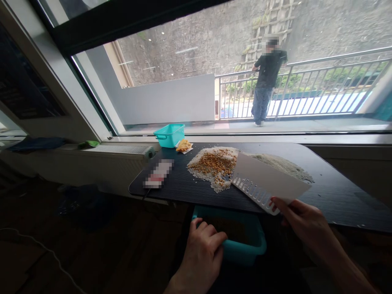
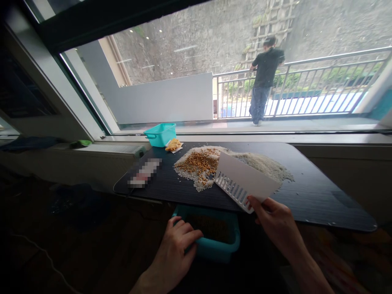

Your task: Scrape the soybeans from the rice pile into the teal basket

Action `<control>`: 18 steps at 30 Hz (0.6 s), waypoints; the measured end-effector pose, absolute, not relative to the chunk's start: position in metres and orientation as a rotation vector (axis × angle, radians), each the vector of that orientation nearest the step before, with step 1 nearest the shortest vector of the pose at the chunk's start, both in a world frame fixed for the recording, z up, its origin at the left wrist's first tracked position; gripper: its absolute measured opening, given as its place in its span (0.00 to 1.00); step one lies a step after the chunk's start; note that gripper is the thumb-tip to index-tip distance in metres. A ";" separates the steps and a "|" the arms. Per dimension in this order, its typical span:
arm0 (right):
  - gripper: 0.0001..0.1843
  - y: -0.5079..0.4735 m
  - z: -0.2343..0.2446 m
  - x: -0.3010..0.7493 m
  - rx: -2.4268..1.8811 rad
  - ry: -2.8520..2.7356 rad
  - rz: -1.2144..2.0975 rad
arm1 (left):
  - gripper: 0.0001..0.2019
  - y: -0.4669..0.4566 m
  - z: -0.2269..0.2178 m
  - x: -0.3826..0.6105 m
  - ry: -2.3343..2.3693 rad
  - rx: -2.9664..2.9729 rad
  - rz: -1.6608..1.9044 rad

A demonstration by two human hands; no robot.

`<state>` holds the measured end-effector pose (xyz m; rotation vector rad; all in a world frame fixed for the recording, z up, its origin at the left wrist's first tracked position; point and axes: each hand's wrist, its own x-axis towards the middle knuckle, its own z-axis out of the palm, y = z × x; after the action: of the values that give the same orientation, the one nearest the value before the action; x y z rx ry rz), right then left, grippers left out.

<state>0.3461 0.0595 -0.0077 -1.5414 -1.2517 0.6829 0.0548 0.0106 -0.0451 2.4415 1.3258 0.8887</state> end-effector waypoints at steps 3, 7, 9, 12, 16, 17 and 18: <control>0.20 0.071 -0.006 0.350 -1.598 -1.300 0.605 | 0.14 0.013 -0.045 0.054 1.312 2.457 0.883; 0.24 0.087 -0.007 0.357 -1.638 -1.331 0.476 | 0.15 0.015 -0.044 0.052 1.295 2.465 0.862; 0.25 0.092 -0.010 0.360 -1.605 -1.345 0.484 | 0.15 0.015 -0.045 0.051 1.298 2.462 0.857; 0.27 0.098 -0.013 0.360 -1.524 -1.340 0.517 | 0.16 0.014 -0.048 0.049 1.328 2.446 0.863; 0.29 0.104 -0.008 0.353 -1.514 -1.387 0.525 | 0.17 0.014 -0.050 0.046 1.332 2.434 0.890; 0.30 0.105 -0.005 0.351 -1.516 -1.402 0.542 | 0.17 0.015 -0.050 0.046 1.330 2.431 0.900; 0.31 0.105 -0.002 0.350 -1.513 -1.418 0.568 | 0.17 0.015 -0.049 0.046 1.330 2.427 0.910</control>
<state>0.3501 0.1048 -0.0024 -1.5128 -1.4181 0.5676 0.0458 0.0154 -0.0494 2.4272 1.3298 0.9099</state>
